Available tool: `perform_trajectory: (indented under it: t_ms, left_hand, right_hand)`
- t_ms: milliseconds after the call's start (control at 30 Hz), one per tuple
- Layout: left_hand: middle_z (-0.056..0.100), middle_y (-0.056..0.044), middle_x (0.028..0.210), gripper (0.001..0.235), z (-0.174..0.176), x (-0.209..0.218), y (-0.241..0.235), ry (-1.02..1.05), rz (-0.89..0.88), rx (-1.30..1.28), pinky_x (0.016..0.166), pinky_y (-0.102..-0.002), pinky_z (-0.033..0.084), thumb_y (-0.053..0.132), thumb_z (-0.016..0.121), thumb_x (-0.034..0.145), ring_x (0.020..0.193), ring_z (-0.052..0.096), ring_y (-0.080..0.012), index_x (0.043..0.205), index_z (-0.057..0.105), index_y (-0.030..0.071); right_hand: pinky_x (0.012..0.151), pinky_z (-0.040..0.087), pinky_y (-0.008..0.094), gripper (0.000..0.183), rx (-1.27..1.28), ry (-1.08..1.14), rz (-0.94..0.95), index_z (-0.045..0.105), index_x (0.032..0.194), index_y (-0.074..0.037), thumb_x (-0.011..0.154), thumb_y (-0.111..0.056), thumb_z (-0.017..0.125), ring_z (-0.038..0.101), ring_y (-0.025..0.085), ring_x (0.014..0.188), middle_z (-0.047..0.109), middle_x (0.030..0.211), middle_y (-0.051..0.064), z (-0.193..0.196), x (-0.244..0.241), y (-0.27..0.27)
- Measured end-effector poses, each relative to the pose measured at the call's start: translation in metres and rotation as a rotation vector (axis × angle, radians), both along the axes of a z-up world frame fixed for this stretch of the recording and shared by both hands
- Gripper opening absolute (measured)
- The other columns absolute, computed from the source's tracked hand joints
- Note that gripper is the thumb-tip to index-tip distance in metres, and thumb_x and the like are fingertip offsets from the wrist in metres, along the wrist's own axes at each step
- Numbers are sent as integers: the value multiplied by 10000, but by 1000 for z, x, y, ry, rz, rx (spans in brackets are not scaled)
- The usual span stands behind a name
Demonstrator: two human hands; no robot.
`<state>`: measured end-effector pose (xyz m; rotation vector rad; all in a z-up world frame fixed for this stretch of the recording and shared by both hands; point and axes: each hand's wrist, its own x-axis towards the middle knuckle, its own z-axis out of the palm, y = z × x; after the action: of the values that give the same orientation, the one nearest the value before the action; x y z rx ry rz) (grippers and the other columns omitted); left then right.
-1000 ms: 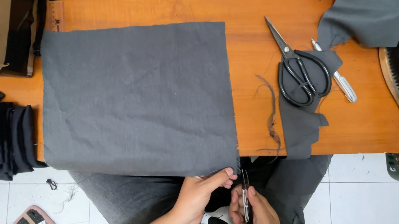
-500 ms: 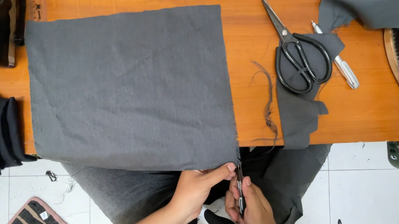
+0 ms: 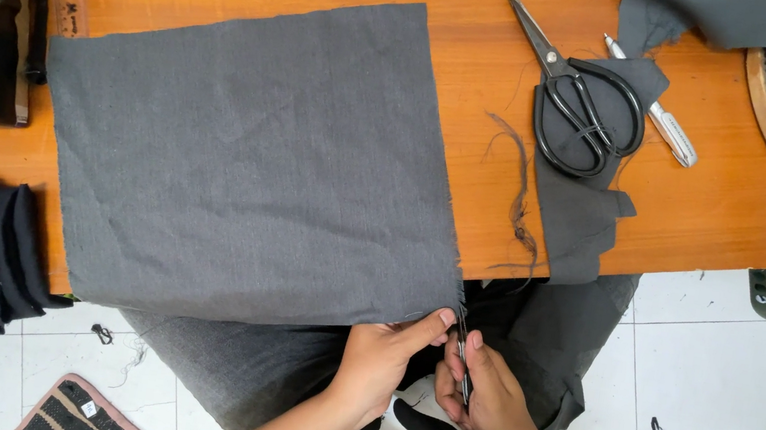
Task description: Cutting grey fabric pieces using scissors and a small blade on a wooden workbench in a sewing factory.
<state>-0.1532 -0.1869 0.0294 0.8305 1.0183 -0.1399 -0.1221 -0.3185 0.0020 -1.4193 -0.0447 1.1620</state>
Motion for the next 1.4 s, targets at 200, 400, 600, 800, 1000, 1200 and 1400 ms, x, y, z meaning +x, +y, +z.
perform_trajectory:
  t_ms: [200, 400, 600, 800, 1000, 1200, 1400]
  left_hand:
    - [629, -88, 640, 97, -4, -1, -1, -38, 20, 18, 661, -249, 489, 65, 714, 680, 633, 585, -153, 653, 639, 9]
    - [623, -93, 634, 98, -4, -1, -1, -45, 45, 14, 659, -256, 491, 51, 716, 672, 619, 579, -159, 659, 636, -5]
    - [642, -112, 622, 154, 3, 1, 0, 13, 45, -18, 689, -254, 497, 64, 726, 667, 644, 615, -175, 586, 628, -22]
    - [638, -95, 647, 85, -5, -4, -3, -86, 24, -6, 634, -264, 493, 45, 705, 686, 633, 582, -167, 662, 649, -13]
    - [627, -78, 642, 88, -8, -7, -4, -92, 5, 15, 630, -252, 483, 58, 713, 681, 617, 565, -154, 676, 646, 2]
    - [619, -67, 622, 106, -7, -7, -4, -56, -16, 30, 644, -241, 481, 79, 722, 679, 615, 568, -142, 648, 641, 18]
    - [619, -76, 634, 102, -3, -6, -4, -34, -13, 16, 645, -239, 481, 78, 718, 679, 619, 563, -144, 681, 652, 0]
  right_hand:
    - [234, 240, 228, 509, 9, 1, -7, 331, 576, -70, 869, -466, 202, 298, 155, 253, 403, 356, 108, 0, 0, 1]
    - [223, 248, 235, 531, 43, 77, -84, 375, 619, -42, 862, -485, 212, 267, 137, 255, 406, 401, 117, -3, -1, 1]
    - [326, 329, 259, 529, -42, 8, -60, 393, 602, -43, 860, -460, 194, 352, 155, 292, 526, 442, 155, 9, 4, 7]
    - [443, 364, 274, 532, -83, -58, -30, 390, 573, -49, 857, -448, 184, 384, 177, 375, 572, 461, 171, 11, 2, 5]
    - [344, 296, 266, 550, -134, -42, -98, 394, 547, -41, 874, -438, 198, 375, 175, 353, 434, 385, 114, 4, -4, 4]
    - [334, 274, 268, 550, -152, -13, -122, 387, 541, -41, 865, -452, 219, 365, 175, 348, 412, 379, 117, 0, -8, 3]
    - [318, 277, 269, 537, -101, -24, -125, 370, 537, -48, 867, -442, 215, 368, 184, 333, 404, 365, 122, -2, -10, 2]
